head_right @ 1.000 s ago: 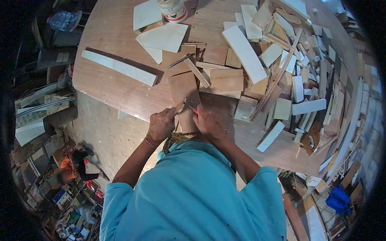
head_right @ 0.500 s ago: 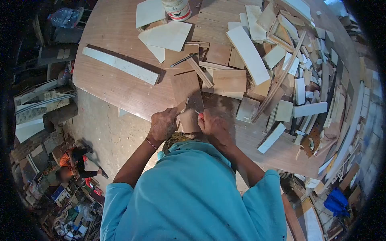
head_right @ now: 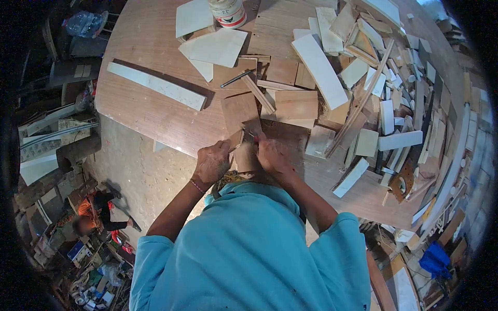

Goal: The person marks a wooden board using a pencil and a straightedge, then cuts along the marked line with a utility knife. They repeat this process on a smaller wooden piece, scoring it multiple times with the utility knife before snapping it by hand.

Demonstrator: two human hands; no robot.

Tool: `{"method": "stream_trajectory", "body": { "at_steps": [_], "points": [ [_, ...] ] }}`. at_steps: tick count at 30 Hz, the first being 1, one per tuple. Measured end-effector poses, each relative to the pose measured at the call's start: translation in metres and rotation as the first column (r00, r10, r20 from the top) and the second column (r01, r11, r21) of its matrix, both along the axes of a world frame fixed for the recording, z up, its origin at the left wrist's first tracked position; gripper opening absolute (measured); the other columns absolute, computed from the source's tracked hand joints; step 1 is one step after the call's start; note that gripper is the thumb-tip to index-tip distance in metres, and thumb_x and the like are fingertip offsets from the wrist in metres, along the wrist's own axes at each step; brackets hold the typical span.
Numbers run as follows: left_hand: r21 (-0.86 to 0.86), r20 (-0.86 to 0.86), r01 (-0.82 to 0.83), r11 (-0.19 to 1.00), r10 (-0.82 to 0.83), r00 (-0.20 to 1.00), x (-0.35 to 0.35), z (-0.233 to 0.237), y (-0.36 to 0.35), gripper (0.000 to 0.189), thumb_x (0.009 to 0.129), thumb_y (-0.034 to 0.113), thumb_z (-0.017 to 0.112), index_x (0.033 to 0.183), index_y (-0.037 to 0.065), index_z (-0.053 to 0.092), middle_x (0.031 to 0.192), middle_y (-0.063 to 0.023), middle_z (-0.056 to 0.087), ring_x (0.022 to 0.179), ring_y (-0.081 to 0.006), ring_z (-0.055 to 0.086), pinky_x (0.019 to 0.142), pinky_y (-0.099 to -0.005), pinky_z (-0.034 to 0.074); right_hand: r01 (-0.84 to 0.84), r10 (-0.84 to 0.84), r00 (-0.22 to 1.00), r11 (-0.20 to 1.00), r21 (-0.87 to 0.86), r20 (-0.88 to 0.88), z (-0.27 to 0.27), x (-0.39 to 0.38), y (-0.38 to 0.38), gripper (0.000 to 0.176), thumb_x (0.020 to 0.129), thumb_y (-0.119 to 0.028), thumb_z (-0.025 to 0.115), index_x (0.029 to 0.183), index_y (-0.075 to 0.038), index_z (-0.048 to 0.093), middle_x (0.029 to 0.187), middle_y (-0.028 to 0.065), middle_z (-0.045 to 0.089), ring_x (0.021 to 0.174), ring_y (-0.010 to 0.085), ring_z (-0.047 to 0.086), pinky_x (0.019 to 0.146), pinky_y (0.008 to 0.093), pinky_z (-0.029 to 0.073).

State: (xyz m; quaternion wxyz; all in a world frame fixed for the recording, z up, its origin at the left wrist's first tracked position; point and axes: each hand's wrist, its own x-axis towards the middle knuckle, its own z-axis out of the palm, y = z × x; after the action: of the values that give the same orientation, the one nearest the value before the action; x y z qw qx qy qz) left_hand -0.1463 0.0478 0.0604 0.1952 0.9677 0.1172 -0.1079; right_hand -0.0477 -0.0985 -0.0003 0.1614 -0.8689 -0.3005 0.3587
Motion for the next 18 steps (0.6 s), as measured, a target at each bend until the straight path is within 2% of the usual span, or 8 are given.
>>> {"method": "stream_trajectory", "body": {
  "at_steps": [4, 6, 9, 13, 16, 18],
  "points": [
    [-0.008, 0.025, -0.004, 1.000, 0.005, 1.000, 0.000, -0.003, 0.002, 0.014, 0.070, 0.006, 0.051, 0.084, 0.002, 0.050, 0.076, -0.0145, 0.058, 0.065, -0.0262, 0.061, 0.055, -0.0354, 0.048, -0.019, 0.016, 1.000, 0.993, 0.115, 0.025, -0.001, -0.001, -0.006, 0.021, 0.082, -0.021, 0.050, 0.093, -0.004, 0.047, 0.077, 0.0220, 0.058, 0.075, 0.0395, 0.057, 0.065, 0.0489, 0.044],
    [-0.005, -0.008, -0.017, 1.000, 0.017, 1.000, -0.002, -0.007, 0.002, 0.013, 0.071, 0.006, 0.050, 0.083, 0.002, 0.050, 0.075, -0.0141, 0.058, 0.064, -0.0264, 0.061, 0.054, -0.0355, 0.048, -0.038, 0.018, 0.991, 0.988, 0.152, 0.131, -0.008, -0.008, -0.011, 0.021, 0.081, -0.020, 0.049, 0.097, -0.007, 0.048, 0.069, 0.0192, 0.060, 0.067, 0.0383, 0.061, 0.060, 0.0475, 0.048],
    [-0.015, 0.024, -0.018, 1.000, 0.019, 1.000, -0.002, -0.007, 0.002, 0.013, 0.072, 0.007, 0.050, 0.084, 0.002, 0.051, 0.076, -0.0142, 0.058, 0.063, -0.0264, 0.061, 0.054, -0.0358, 0.048, -0.056, 0.053, 0.995, 0.998, 0.034, 0.079, 0.008, -0.002, -0.007, 0.021, 0.082, -0.023, 0.048, 0.094, -0.006, 0.049, 0.069, 0.0199, 0.060, 0.066, 0.0381, 0.061, 0.057, 0.0482, 0.048],
    [0.006, 0.021, -0.017, 1.000, 0.017, 1.000, -0.002, -0.004, -0.003, 0.013, 0.071, 0.008, 0.051, 0.083, 0.003, 0.050, 0.075, -0.0127, 0.058, 0.062, -0.0249, 0.061, 0.052, -0.0352, 0.048, -0.012, 0.007, 0.992, 0.999, 0.040, 0.130, -0.009, -0.009, -0.007, 0.022, 0.082, -0.025, 0.048, 0.092, -0.005, 0.049, 0.068, 0.0190, 0.060, 0.065, 0.0378, 0.061, 0.057, 0.0482, 0.048],
    [0.045, -0.012, 0.004, 0.999, -0.003, 1.000, -0.010, -0.006, -0.013, 0.019, 0.072, 0.008, 0.050, 0.089, 0.000, 0.051, 0.081, -0.0148, 0.058, 0.067, -0.0239, 0.061, 0.053, -0.0325, 0.050, -0.005, 0.017, 0.977, 0.998, -0.057, 0.215, -0.020, -0.013, -0.007, 0.023, 0.083, -0.027, 0.049, 0.091, -0.006, 0.050, 0.068, 0.0182, 0.060, 0.063, 0.0370, 0.060, 0.057, 0.0479, 0.048],
    [0.169, 0.111, 0.042, 0.985, -0.061, 0.992, -0.017, -0.013, -0.020, 0.034, 0.073, 0.006, 0.052, 0.104, -0.006, 0.049, 0.085, -0.0180, 0.058, 0.072, -0.0278, 0.061, 0.058, -0.0340, 0.050, 0.017, -0.030, 0.988, 0.996, 0.083, 0.151, -0.011, -0.007, -0.008, 0.021, 0.082, -0.026, 0.049, 0.091, -0.008, 0.050, 0.065, 0.0175, 0.059, 0.062, 0.0378, 0.060, 0.056, 0.0481, 0.047]
  ]
}}
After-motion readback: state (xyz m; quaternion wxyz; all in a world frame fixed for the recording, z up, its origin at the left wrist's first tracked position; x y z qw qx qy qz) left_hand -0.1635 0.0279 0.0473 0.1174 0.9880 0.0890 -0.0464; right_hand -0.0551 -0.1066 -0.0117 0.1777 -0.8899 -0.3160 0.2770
